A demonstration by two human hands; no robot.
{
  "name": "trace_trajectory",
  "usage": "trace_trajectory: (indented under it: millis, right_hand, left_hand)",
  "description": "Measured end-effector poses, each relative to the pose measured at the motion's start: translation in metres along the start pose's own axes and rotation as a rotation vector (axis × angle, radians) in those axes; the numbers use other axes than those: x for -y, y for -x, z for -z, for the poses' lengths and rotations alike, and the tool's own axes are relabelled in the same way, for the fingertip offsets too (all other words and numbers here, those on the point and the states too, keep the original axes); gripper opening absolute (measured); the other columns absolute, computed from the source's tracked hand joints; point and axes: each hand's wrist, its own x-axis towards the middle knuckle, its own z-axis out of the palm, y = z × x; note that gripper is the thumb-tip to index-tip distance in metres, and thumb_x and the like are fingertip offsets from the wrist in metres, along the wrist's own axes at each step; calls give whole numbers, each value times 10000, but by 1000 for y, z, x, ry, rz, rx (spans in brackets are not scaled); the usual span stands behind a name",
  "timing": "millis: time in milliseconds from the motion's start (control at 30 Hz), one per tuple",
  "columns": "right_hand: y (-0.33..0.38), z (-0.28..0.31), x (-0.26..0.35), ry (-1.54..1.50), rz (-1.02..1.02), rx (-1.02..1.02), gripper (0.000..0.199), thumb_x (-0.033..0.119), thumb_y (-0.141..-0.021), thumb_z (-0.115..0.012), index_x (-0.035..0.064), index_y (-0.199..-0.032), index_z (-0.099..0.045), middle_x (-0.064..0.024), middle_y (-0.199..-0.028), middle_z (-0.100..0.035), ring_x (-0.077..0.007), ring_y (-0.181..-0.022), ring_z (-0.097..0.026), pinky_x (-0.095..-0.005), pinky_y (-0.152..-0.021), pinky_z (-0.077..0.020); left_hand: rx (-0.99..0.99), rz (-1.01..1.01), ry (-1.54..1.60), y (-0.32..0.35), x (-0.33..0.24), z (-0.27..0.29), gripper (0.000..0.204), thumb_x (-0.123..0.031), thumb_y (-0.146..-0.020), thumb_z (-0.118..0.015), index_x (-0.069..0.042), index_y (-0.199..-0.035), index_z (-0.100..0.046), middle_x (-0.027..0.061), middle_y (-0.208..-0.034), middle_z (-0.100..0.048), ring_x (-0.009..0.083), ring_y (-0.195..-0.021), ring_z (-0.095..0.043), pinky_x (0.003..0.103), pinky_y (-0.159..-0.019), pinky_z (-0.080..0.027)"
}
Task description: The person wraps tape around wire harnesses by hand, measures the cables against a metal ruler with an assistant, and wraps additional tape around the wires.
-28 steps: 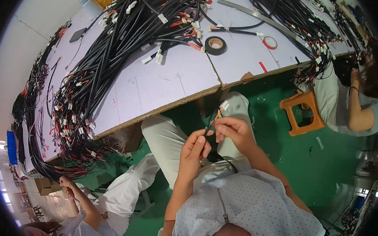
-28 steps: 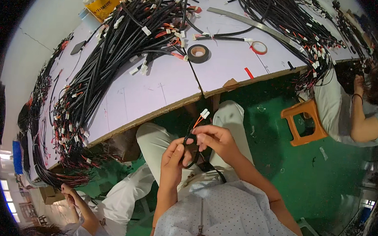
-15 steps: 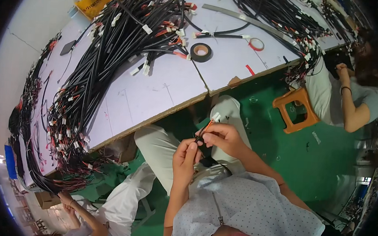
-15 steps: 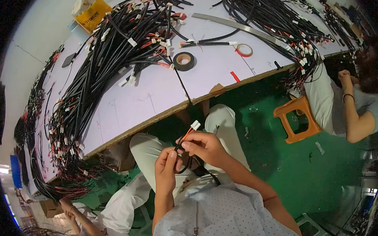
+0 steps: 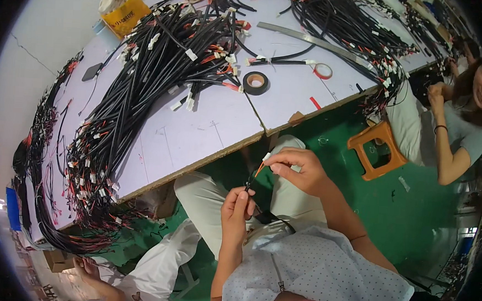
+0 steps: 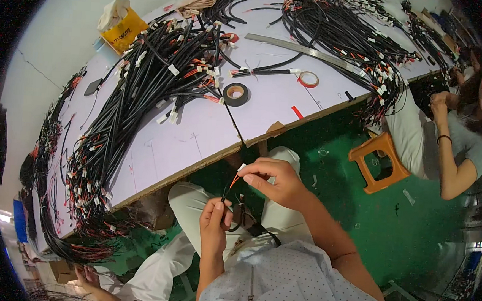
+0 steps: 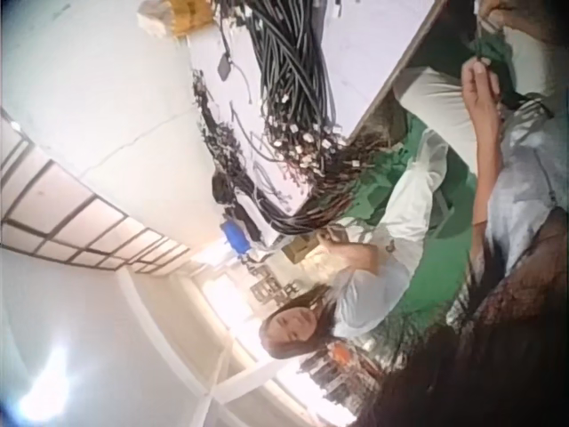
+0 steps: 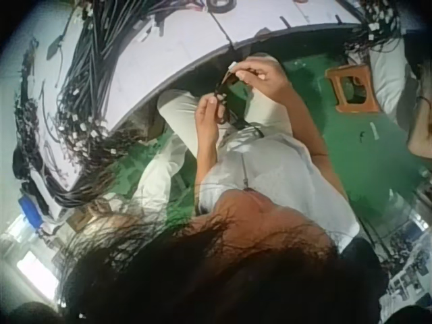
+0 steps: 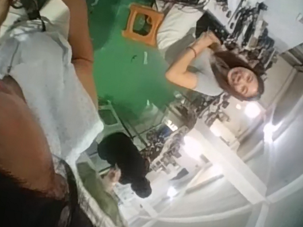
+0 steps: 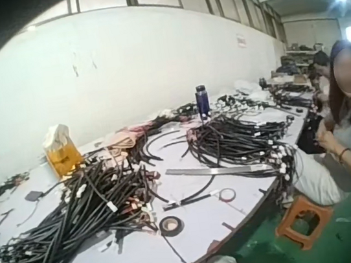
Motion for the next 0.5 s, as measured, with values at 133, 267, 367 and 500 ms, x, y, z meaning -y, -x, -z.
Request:
trace_trajectory:
  millis: [133, 267, 367, 500]
  right_hand:
    - [13, -17, -21, -41, -5, -10, 135, 97, -876, -606, 20, -963, -676, -30, -756, -596, -74, -651, -509, -224, -580, -408]
    - [33, -33, -48, -288, -261, -96, 146, 102, -881, -601, 20, -984, -664, -11, -768, -605, -54, -667, -511, -212, -589, -417]
    - [50, -55, -88, -388, -419, -60, 156, 102, -880, -602, 12, -998, -654, -6, -785, -614, -52, -681, -521, -221, -593, -433]
    - [99, -100, -172, 92, -348, 204, 143, 175, -830, -618, 95, -935, -670, -71, -803, -663, -192, -671, -618, -322, -588, -480]
  left_hand:
    - [-19, 14, 21, 0, 2, 1, 201, -231, -982, -471, -64, -989, -583, -32, -611, -427, 42, -534, -318, 198, -492, -229]
    - [-63, 22, 27, 0, 1, 1, 223, -276, -977, -470, -74, -960, -564, -35, -587, -426, 37, -499, -301, 195, -462, -213]
    - [-56, 36, 56, -2, 2, 3, 232, -281, -977, -470, -70, -964, -564, -36, -586, -428, 37, -496, -303, 194, -461, -217]
    - [-38, 35, 70, -5, 4, 2, 232, -274, -976, -471, -62, -973, -566, -34, -588, -432, 37, -501, -316, 192, -460, -219]
